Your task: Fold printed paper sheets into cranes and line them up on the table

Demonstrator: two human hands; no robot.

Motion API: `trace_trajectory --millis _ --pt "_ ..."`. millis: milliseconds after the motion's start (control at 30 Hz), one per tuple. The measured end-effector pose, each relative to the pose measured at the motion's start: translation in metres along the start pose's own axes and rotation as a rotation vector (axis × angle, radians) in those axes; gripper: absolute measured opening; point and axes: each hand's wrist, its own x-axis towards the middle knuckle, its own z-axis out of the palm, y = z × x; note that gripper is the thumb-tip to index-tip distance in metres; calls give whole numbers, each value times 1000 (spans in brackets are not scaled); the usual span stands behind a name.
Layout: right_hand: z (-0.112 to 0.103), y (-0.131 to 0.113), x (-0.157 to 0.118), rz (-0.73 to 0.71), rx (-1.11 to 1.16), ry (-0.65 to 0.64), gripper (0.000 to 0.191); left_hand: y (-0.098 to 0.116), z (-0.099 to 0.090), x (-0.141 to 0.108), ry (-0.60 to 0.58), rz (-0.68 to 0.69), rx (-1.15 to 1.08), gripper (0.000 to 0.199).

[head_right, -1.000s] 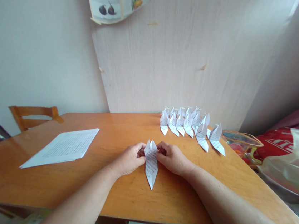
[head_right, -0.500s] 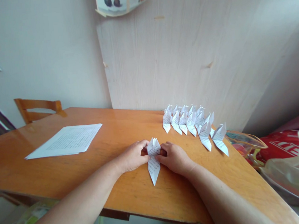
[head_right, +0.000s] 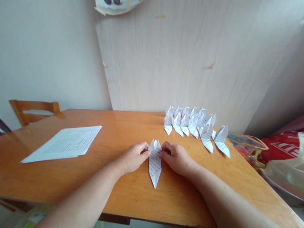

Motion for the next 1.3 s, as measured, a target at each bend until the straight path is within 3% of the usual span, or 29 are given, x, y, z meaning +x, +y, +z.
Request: trace_trajectory --millis 300,800,1300 --pt "-2 -2 1 29 -30 -13 10 -11 3 2 8 1 -2 22" --pt "1 -6 4 29 -22 38 5 -15 1 3 24 15 48 24" --pt "0 -5 3 -8 -67 28 13 -14 1 2 21 -1 51 23"
